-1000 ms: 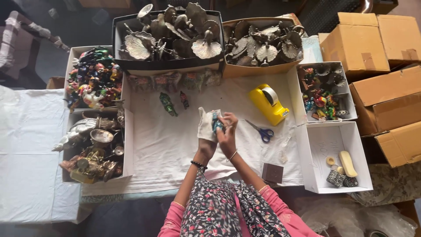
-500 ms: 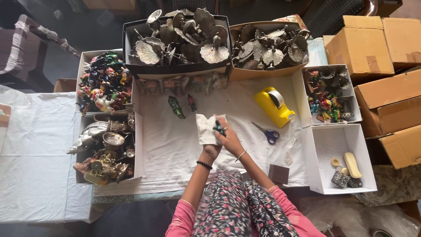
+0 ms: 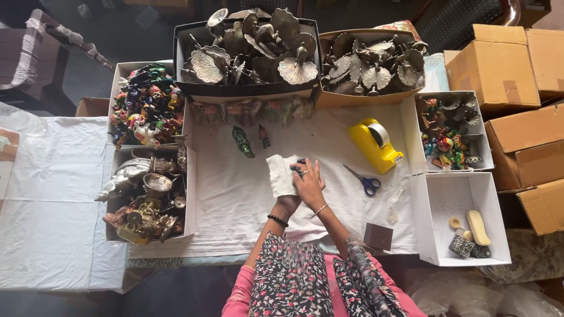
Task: The person sits at a table and wipes small decorative figurines with a white cloth. They handle several items one by one, including a green figurine and a blue figurine, wiping them thoroughly before placing them on the table.
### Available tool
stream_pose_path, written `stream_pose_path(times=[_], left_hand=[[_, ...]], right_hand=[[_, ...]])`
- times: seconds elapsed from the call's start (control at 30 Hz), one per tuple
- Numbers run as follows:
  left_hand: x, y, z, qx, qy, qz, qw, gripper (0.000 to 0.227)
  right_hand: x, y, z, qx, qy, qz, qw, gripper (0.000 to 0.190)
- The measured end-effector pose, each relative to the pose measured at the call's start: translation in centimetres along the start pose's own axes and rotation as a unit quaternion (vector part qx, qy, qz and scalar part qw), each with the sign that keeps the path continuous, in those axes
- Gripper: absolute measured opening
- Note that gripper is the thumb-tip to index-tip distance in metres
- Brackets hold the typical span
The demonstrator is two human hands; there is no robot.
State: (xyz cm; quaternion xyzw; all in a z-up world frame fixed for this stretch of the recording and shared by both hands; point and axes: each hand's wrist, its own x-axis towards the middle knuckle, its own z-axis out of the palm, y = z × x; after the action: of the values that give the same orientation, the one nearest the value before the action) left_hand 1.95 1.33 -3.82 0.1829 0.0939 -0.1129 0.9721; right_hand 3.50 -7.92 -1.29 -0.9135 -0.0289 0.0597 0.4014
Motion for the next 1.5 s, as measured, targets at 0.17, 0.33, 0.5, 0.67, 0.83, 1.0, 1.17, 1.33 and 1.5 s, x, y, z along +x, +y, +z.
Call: stream_pose_path(times=[0.17,0.33,0.5,0.67,0.83,1.0,1.17,1.33,1.5], left_hand=[[1.0,-0.5,-3.2,-0.082,-0.016,-0.052,0.995,0.055],[2.3,-4.2,-10.8,-0.009,-0.077,0.003,0.997,0.051],[0.2,-1.6,-4.0,-0.149,-0.047,-0.051,0.986,0.054],[4.5,-6.5,-16.8,0.101,-0.186,-0.085,0.974,0.057],[-1.7,-0.6,0.7,-0.069,-0.079,-0.005,0.994,0.059],[-0.7,-0.6,-3.9,-0.092,-0.140,0.014,0.986,0.053],[0.0,-1.7,-6.4,0.124,-0.161,0.066,0.977,0.058],[-2.6,1.7,4.0,-0.025,-0.095,0.030,0.995,0.065],[-0.3,-0.7,-1.3,0.057,-0.243,0.084,0.965,0.063]], right_hand=[[0.2,0.9,0.7,0.126,0.025,0.030,0.991,0.033],[-1.8,-1.8,-1.0,0.053,0.034,-0.035,0.997,0.033],[-1.1,1.2,0.3,0.230,0.052,-0.021,0.972,0.038],[-4.1,-4.1,-2.1,-0.059,0.114,-0.087,0.988,0.037],[-1.6,-3.6,-3.2,0.010,0.102,-0.119,0.988,0.038],[-2.5,-3.0,-2.1,-0.030,0.093,-0.031,0.995,0.044],[-3.1,-6.3,-2.4,0.023,0.102,-0.102,0.989,0.057],[-0.9,-2.0,-0.6,0.029,0.131,-0.066,0.989,0.051],[-3.4,-4.8,-2.0,-0.006,0.138,-0.070,0.988,0.048]])
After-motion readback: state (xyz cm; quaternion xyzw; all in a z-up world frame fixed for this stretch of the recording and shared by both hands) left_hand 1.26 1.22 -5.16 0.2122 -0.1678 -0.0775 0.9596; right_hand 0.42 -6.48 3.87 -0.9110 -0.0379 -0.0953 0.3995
